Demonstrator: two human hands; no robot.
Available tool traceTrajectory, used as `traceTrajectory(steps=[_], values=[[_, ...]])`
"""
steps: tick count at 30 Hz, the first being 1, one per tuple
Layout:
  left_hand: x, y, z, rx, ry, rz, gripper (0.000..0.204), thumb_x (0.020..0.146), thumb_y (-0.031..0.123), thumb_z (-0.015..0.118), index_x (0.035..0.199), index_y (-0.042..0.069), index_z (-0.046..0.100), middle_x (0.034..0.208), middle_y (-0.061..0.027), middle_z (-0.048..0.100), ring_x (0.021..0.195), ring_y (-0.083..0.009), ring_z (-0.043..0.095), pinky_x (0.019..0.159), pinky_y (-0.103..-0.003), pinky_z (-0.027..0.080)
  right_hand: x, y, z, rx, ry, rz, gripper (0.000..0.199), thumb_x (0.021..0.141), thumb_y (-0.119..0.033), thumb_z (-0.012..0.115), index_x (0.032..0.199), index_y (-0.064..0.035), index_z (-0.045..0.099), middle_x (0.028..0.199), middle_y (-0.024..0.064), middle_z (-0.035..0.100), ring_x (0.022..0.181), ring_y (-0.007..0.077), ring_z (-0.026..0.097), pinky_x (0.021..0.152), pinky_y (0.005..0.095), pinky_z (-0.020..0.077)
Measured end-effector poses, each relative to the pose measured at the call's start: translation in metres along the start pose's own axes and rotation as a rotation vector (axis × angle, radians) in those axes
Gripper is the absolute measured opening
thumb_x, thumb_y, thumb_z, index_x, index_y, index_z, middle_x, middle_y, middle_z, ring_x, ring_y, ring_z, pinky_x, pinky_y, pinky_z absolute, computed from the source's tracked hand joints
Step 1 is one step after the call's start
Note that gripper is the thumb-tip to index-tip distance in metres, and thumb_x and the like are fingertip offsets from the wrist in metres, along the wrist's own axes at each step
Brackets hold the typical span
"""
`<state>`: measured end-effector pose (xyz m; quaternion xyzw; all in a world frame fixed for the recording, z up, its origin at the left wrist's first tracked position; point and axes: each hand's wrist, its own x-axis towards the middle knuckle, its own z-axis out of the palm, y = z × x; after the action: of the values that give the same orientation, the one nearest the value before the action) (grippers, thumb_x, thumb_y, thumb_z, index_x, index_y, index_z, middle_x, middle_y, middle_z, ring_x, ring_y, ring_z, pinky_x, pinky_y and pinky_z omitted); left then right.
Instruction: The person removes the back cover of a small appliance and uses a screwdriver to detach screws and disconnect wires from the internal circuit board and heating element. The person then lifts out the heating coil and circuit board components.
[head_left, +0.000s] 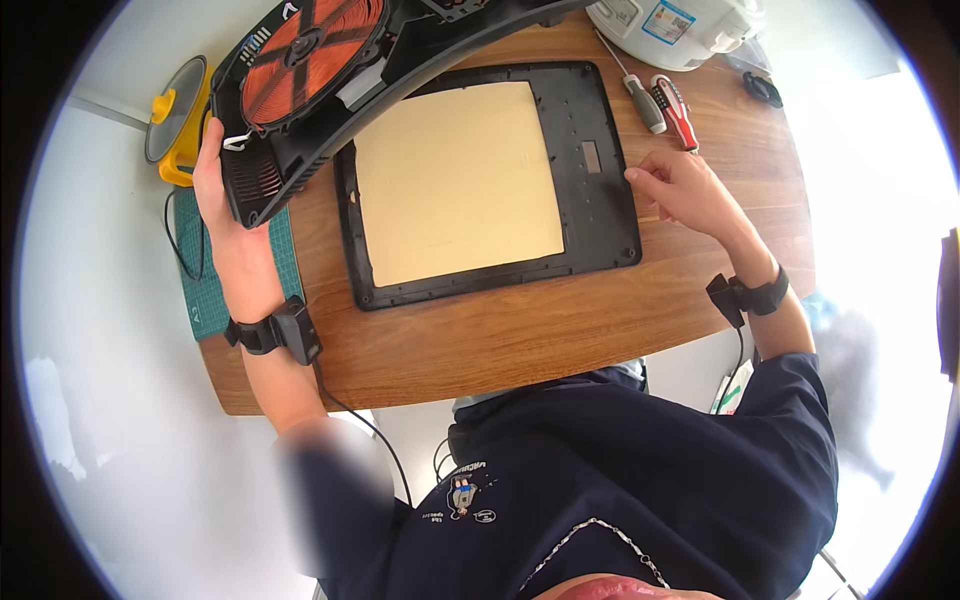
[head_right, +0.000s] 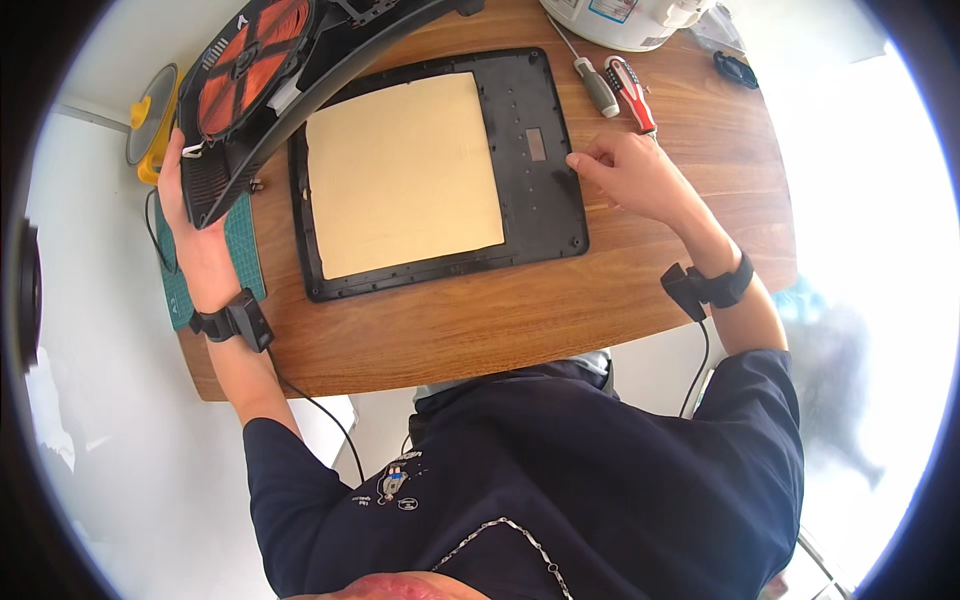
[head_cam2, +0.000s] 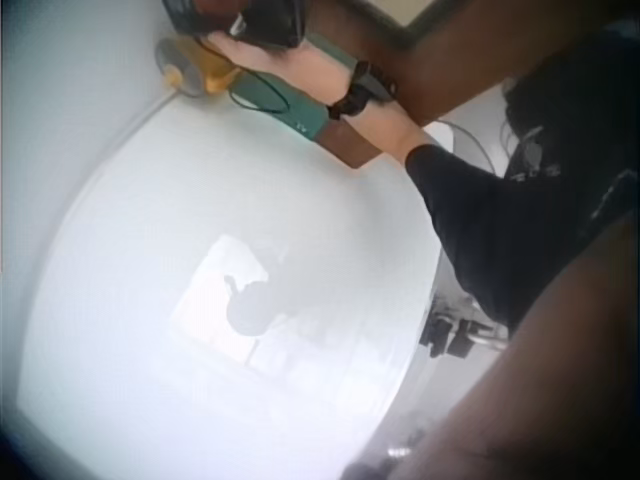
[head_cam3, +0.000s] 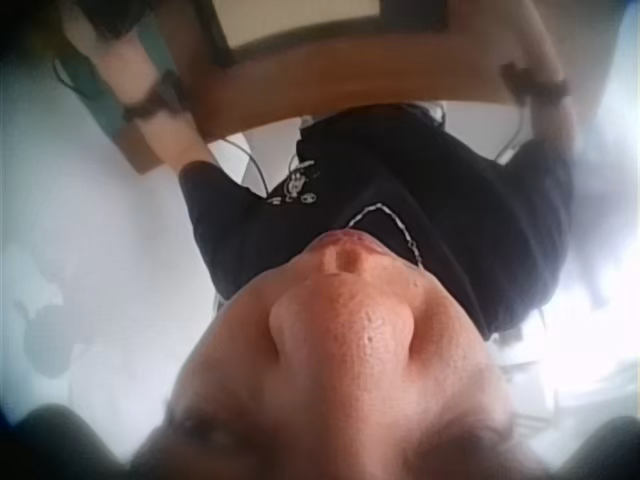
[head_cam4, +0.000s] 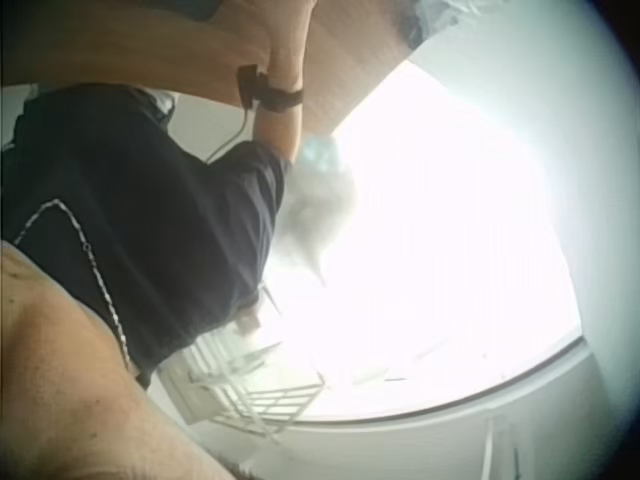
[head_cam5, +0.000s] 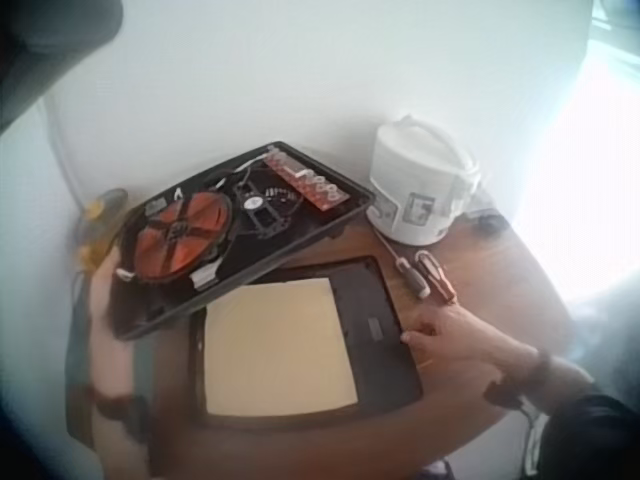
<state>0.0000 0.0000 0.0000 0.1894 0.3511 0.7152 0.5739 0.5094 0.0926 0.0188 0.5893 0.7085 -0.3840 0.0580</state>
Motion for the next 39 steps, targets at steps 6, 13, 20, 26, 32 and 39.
traceTrajectory(steps=[6,13,20,26,32,39], values=[[-0.001,-0.005,0.009,0.050,0.092,0.023,0.043,0.112,0.027,0.037,0.139,-0.002,0.055,0.129,-0.0152,0.068,0.111,-0.0279,0.070,0.096,-0.041,0.058,0.006,0.012,0.027,-0.106,0.138,-0.169,0.030,0.093,-0.028,0.072,0.090,0.0010,0.070,0.074,0.0150,0.071,0.070,0.0284,0.070,0.068,0.0393,0.0536],[-0.004,-0.001,0.008,0.050,0.105,0.048,0.043,0.112,0.026,0.037,0.139,-0.002,0.055,0.129,-0.0161,0.068,0.112,-0.0291,0.069,0.098,-0.043,0.058,0.002,0.004,0.033,-0.034,0.333,-0.273,0.022,0.090,-0.021,0.072,0.088,0.0007,0.066,0.072,0.0136,0.066,0.067,0.0260,0.066,0.065,0.0392,0.0515],[-0.006,0.003,-0.014,-0.180,-0.297,-0.059,0.046,0.112,0.022,0.034,0.144,-0.007,0.050,0.141,-0.0224,0.060,0.127,-0.0350,0.062,0.111,-0.049,0.049,0.015,0.008,0.040,-0.151,0.279,-0.284,0.017,0.087,-0.015,0.069,0.090,0.0012,0.065,0.067,0.0131,0.062,0.063,0.0278,0.064,0.063,0.0402,0.0503],[-0.007,0.009,0.008,0.039,0.063,0.050,0.043,0.112,0.026,0.037,0.139,-0.003,0.055,0.130,-0.0169,0.068,0.112,-0.0305,0.069,0.099,-0.043,0.058,0.007,0.013,0.048,-0.119,0.380,-0.323,0.021,0.087,-0.007,0.062,0.107,0.0005,0.061,0.069,0.0176,0.063,0.069,0.0347,0.066,0.067,0.0447,0.0503],[-0.012,0.014,-0.001,-0.017,-0.031,0.061,0.042,0.112,0.024,0.037,0.138,-0.004,0.055,0.129,-0.0169,0.068,0.111,-0.0296,0.069,0.099,-0.043,0.058,-0.005,0.004,0.071,0.482,0.362,-0.133,0.040,0.098,-0.008,0.057,0.136,-0.0003,0.048,0.083,0.0066,0.065,0.077,0.0133,0.060,0.073,0.0305,0.0494],[-0.020,0.017,-0.005,0.021,-0.033,0.082,0.042,0.112,0.024,0.038,0.137,-0.004,0.056,0.129,-0.0163,0.068,0.112,-0.0293,0.070,0.099,-0.043,0.058,-0.011,-0.011,0.080,1.124,-0.010,-0.032,0.029,0.110,-0.019,0.052,0.131,0.0012,0.055,0.110,0.0059,0.069,0.093,0.0113,0.067,0.082,0.0272,0.0564]])
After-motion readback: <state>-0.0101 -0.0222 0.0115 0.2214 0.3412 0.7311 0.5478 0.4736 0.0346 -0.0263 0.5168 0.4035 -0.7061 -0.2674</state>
